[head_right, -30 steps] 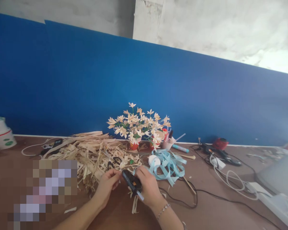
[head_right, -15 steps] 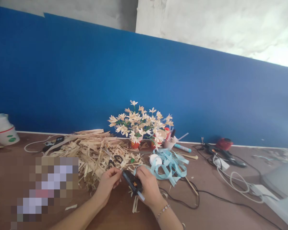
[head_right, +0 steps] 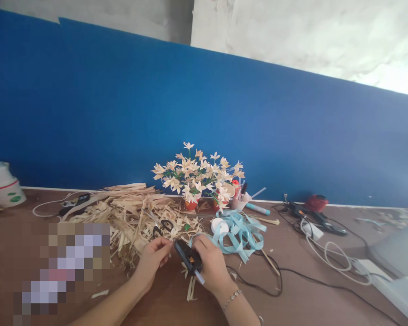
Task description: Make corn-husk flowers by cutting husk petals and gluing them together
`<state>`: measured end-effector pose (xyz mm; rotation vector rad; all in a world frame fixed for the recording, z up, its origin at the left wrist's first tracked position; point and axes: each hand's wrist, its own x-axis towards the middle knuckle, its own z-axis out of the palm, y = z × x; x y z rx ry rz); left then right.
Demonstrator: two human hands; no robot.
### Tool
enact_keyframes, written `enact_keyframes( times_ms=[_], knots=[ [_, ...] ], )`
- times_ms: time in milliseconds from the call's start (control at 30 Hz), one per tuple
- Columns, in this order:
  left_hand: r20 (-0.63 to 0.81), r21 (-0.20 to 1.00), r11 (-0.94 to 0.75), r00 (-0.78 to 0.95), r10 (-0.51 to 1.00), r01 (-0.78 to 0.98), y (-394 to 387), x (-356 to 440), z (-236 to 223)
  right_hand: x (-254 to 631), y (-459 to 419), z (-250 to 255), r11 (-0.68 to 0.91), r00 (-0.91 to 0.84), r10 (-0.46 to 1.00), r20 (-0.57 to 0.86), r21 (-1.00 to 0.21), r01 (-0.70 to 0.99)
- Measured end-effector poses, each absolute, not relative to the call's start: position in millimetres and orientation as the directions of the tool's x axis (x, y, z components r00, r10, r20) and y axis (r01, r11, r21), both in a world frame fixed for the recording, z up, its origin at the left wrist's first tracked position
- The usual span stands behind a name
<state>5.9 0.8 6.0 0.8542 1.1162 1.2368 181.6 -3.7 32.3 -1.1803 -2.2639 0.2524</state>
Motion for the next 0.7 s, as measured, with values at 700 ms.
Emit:
enact_keyframes(
  times_ms=[700],
  knots=[
    [-0.122,0.979,0.100,-0.120,0.985,-0.175,4,1,-3,299,-34,29,-0.408,0.445,0.891,0.089,-0.275,0.871]
  ],
)
